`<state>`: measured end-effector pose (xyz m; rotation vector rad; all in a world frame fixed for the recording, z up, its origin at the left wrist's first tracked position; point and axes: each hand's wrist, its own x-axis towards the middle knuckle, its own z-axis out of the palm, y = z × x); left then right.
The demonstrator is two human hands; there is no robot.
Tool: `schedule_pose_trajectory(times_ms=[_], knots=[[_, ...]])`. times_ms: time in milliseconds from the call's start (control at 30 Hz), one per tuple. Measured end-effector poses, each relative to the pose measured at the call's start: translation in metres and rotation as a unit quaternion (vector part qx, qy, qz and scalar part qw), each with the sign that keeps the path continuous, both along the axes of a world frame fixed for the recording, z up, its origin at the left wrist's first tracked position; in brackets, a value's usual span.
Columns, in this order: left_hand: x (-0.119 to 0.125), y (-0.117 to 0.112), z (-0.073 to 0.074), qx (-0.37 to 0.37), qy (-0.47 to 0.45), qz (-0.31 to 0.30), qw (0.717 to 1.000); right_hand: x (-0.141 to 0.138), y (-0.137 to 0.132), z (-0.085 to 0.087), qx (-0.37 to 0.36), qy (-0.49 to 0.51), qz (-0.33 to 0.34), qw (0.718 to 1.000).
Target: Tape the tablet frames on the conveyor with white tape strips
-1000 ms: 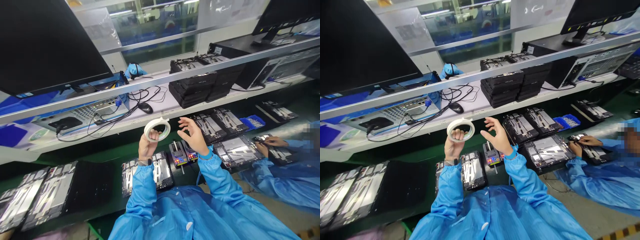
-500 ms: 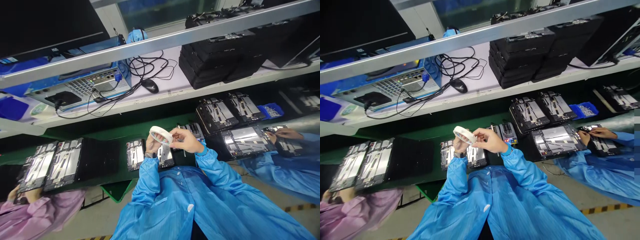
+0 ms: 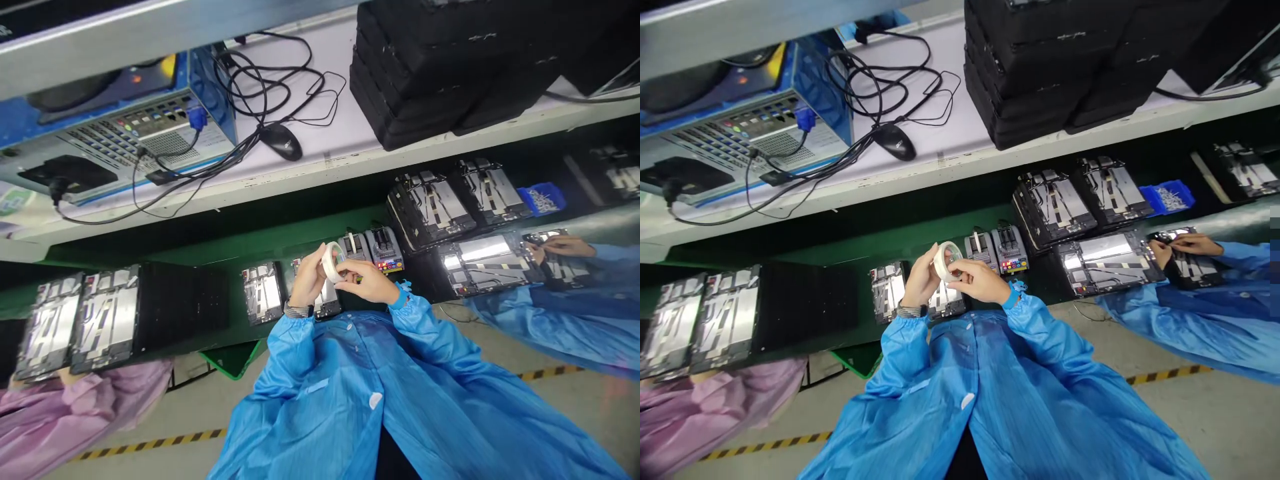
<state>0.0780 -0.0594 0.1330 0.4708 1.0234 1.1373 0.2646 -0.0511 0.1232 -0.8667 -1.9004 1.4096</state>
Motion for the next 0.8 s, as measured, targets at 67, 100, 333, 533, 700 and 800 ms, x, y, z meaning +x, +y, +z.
schedule_pose_trajectory(times_ms=[67,100,333,533,700,800], knots=[[0.002,0.004,0.002,0.003,0.003,-0.004,1.0,-0.001,-0.002,0.0,-0.001,0.015,-0.019,1.0],[0.003,0.005,0.004,0.01,0.01,-0.009,1.0,-0.002,-0.003,0.0,0.002,0.023,-0.033,0.999],[0.0,0.002,0.022,0.081,0.069,-0.051,0.993,0.012,0.004,0.01,0.0,0.102,-0.085,0.991],[-0.002,0.003,0.025,0.091,0.114,-0.048,0.988,0.013,0.009,0.015,0.037,0.116,-0.123,0.985],[0.001,0.003,0.034,0.098,0.125,-0.083,0.984,0.005,0.006,0.014,0.063,0.107,-0.111,0.986],[0.002,0.002,0.039,0.097,0.139,-0.098,0.981,0.004,0.006,0.013,0.077,0.104,-0.109,0.986]])
